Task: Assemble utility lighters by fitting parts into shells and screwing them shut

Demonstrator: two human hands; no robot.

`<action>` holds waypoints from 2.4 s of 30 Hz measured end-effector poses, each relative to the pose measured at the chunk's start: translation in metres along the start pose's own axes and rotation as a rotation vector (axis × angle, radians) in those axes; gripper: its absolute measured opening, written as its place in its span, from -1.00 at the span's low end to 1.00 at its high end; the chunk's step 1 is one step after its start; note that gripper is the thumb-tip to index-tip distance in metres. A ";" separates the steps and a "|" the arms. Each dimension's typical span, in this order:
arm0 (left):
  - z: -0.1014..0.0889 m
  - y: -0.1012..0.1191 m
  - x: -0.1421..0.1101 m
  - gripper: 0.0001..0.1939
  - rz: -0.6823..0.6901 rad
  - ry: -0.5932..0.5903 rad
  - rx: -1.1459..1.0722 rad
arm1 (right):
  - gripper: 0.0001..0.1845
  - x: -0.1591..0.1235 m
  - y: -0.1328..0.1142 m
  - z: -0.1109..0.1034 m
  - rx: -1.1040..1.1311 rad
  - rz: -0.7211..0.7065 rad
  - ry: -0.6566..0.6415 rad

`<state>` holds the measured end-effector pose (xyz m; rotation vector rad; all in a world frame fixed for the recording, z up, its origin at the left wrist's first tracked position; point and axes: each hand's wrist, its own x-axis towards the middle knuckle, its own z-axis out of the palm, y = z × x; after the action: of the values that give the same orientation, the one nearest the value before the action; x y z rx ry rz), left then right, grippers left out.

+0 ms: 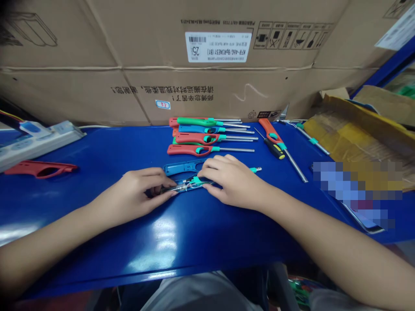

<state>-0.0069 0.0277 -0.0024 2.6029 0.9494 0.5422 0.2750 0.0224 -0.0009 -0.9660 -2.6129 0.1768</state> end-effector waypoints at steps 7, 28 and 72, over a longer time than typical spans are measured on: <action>-0.003 0.003 -0.001 -0.78 0.039 0.032 0.101 | -0.84 -0.001 0.000 -0.004 0.131 0.083 -0.043; 0.015 0.005 0.000 -0.58 0.148 -0.102 0.059 | -0.98 0.002 0.002 0.007 0.228 0.111 -0.003; 0.017 0.000 0.001 -0.55 0.265 0.146 0.000 | -0.98 0.003 0.030 -0.002 0.201 0.130 0.105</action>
<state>0.0016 0.0261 -0.0177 2.7371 0.6459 0.8077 0.2916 0.0478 -0.0055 -1.0431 -2.3851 0.4023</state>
